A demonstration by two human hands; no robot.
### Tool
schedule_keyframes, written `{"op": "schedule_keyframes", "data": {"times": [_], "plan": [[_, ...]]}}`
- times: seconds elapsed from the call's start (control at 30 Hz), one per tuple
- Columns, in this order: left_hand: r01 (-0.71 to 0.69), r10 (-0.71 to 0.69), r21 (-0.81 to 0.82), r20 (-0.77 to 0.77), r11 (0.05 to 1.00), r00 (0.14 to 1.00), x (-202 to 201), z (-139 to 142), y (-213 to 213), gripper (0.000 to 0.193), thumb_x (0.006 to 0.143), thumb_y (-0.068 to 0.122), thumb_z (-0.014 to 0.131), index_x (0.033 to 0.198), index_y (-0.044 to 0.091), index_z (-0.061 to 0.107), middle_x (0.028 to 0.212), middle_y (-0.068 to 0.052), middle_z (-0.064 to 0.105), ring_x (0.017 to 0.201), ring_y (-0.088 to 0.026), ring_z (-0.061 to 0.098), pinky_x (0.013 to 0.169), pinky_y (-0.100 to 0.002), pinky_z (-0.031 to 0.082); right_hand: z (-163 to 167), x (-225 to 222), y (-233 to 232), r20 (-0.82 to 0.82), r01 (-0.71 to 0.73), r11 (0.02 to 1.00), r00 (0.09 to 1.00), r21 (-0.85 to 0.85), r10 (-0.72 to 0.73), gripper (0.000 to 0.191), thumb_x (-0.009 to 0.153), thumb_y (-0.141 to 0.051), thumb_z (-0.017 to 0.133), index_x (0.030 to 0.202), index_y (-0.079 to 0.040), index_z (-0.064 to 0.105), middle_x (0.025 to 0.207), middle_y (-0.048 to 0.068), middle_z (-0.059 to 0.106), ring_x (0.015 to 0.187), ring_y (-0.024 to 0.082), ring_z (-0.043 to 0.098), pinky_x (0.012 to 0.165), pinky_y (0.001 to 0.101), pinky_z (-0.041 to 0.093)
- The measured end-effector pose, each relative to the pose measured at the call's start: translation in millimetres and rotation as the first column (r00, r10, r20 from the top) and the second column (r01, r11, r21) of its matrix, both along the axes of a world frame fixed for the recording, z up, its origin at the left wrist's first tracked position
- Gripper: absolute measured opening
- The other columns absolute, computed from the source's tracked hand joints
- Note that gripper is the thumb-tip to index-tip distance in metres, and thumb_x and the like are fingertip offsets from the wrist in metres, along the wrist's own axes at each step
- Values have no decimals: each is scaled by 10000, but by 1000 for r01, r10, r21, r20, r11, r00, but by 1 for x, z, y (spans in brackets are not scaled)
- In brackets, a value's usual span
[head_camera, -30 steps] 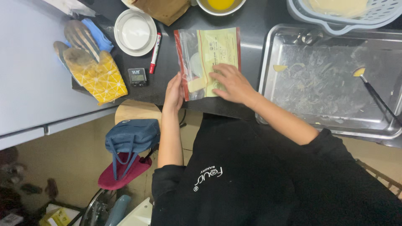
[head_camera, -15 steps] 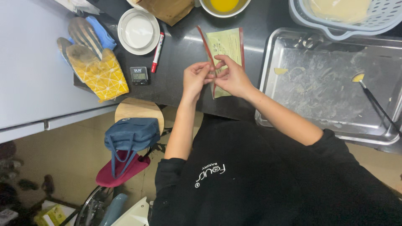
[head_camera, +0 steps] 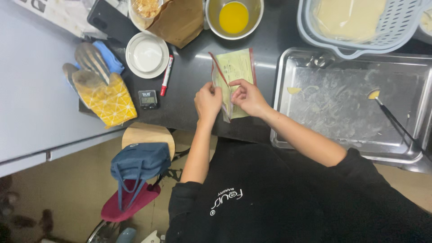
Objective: The person places two red flower-shaped dough pieces into an oven, then returns to the counter to open a bag of frozen dough. They take out several round dough pieces and fold each one in half by hand, placing the folded pieces onto a metal tray.
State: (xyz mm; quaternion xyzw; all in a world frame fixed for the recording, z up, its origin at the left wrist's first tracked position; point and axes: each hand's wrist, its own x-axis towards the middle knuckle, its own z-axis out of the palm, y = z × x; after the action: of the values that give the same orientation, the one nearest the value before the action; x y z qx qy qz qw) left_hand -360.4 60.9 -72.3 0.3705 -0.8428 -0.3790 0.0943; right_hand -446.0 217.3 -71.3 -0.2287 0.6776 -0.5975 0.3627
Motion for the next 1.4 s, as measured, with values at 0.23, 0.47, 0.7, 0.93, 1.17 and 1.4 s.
{"op": "schedule_keyframes", "data": {"times": [0.23,0.47,0.7,0.93,1.17,1.4], "plan": [[88,119,535,-342,840,932,2,47,3,363,1007,134,558,1329,-19,627,869,-182,722,652,-331,695,590,-341,502,94,-4,30,-700,240,961,710,141,-74,251,815,27,702,1040,-57,631,877,84,644,870,247,641,723,355,538],[214,-200,16,-295,977,934,-1,126,56,595,878,50,599,1464,-8,510,648,-218,599,562,-243,650,579,-387,530,128,-3,30,-816,-312,900,402,304,415,238,688,-150,775,866,-14,695,923,125,668,939,312,612,867,470,505],[142,-212,-212,-362,967,908,4,139,55,592,871,30,604,1461,48,554,673,-152,603,597,-207,661,608,-362,526,117,-11,19,-826,-321,943,503,93,253,231,725,-61,722,947,2,711,1044,148,698,1042,351,660,969,469,519],[132,-139,-45,-314,990,939,15,103,37,531,902,36,637,1431,43,589,582,-65,588,521,-123,583,598,-273,504,117,-141,115,-886,329,942,453,61,-101,107,963,-58,764,1070,-62,764,1018,120,742,936,277,716,806,373,571],[625,-534,-292,337,724,776,-34,-2,89,783,894,500,631,1530,111,390,1612,-179,296,1495,-386,238,1117,-696,182,62,-244,131,-838,466,728,472,502,275,252,755,-237,814,951,-85,769,762,163,712,758,372,678,677,474,540],[555,-485,-393,270,733,832,-33,-34,68,792,924,544,587,1567,134,372,1658,-143,261,1527,-366,219,1154,-697,206,69,-264,165,-926,443,896,348,26,-145,92,998,-88,642,988,-37,717,884,165,691,854,371,668,768,462,532]]}}
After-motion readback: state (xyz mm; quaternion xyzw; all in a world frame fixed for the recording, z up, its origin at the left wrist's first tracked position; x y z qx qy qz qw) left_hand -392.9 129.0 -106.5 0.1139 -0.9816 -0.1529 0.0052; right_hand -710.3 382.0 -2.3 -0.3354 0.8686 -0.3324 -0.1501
